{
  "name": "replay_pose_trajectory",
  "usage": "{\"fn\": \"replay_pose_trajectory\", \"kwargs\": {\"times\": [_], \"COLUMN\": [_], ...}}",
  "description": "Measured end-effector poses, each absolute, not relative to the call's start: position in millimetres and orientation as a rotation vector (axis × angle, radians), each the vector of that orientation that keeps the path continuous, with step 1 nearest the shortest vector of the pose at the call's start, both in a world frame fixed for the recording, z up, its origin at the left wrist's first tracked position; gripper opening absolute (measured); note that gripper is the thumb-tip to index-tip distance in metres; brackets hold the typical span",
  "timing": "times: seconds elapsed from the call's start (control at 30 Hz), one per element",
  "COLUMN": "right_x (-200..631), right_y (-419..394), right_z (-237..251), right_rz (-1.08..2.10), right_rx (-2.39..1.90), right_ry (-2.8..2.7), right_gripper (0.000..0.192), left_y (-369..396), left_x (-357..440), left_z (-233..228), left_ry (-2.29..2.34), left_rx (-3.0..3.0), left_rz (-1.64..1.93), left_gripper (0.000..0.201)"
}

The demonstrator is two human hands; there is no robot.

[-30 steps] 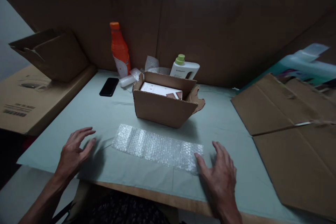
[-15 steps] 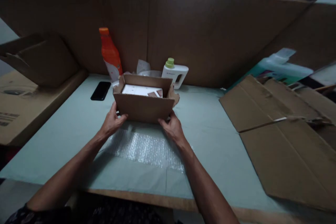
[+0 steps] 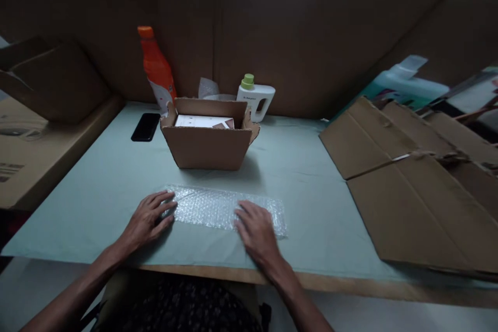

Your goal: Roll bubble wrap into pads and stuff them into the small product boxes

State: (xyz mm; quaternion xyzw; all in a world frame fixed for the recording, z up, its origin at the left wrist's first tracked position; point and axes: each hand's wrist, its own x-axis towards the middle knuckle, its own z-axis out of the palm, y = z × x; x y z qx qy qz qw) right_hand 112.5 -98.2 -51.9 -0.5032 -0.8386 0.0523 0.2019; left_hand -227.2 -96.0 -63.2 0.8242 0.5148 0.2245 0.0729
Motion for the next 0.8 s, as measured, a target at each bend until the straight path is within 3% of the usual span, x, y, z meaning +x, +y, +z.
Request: {"fn": "replay_pose_trajectory", "kwargs": {"times": [0.13, 0.2, 0.27, 0.4, 0.53, 0.7, 0.8], "right_x": [196, 205, 196, 173, 169, 151, 132], "right_y": [-90, -77, -65, -71, -128, -196, -212], "right_z": [-46, -44, -41, -28, -7, -5, -13], "right_rz": [-0.086, -0.087, -0.008, 0.368, 0.865, 1.537, 1.77], "right_rx": [-1.752, -1.831, -1.877, -1.828, -1.769, -1.579, -1.499], "right_ry": [-2.081, -2.033, -2.014, -1.981, -1.869, -1.737, -1.57], "right_gripper": [0.034, 0.041, 0.043, 0.028, 0.033, 0.066, 0.058], "left_y": [-95, -96, -96, -100, -97, -46, -31], "left_x": [-229, -223, -215, -208, -210, -180, -160], "left_z": [-62, -62, -63, -58, -38, -21, -19], "left_ry": [1.803, 2.052, 2.17, 2.104, 2.024, 1.782, 1.679], "left_rx": [2.344, 2.236, 2.158, 2.092, 2.098, 2.25, 2.296], "left_rz": [0.743, 0.751, 0.742, 0.883, 0.948, 0.901, 0.907], "left_gripper": [0.03, 0.041, 0.038, 0.006, 0.012, 0.024, 0.049]}}
